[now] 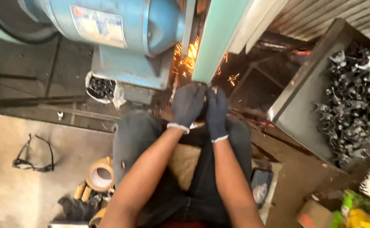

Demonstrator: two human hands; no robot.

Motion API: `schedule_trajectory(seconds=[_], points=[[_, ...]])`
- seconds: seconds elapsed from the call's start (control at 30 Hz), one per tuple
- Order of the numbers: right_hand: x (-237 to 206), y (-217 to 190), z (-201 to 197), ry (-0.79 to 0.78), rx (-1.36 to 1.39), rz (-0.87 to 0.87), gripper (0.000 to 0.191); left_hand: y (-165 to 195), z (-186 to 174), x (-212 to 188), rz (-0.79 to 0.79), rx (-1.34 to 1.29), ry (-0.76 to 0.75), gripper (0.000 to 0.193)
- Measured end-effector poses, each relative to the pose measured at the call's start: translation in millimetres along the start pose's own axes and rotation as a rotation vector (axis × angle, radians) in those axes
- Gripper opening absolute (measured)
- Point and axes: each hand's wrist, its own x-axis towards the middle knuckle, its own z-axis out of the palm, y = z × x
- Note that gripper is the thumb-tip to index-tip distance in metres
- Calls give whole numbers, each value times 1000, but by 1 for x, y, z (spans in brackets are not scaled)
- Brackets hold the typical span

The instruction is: The person sits on the floor at a bench grinder and sharpens small dark metal parts one at a time, holding each piece against the spinning grinding wheel with sparks flying, then places the ground piece onto a tray holding a pile of similar finished parts.

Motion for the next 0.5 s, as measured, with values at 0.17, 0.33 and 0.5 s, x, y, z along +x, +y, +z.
schedule_trajectory(seconds=[0.17,0.33,0.5], points=[[10,-20,-12,-5,17,-15,21,14,-12,-2,-81,-105,-38,28],[-10,-36,-17,-102,-11,-17,21,23,-47,-25,208,54,-12,23],[-22,-43,-24,-206,343,35,16,28,-76,-40,165,-69,-97,31]])
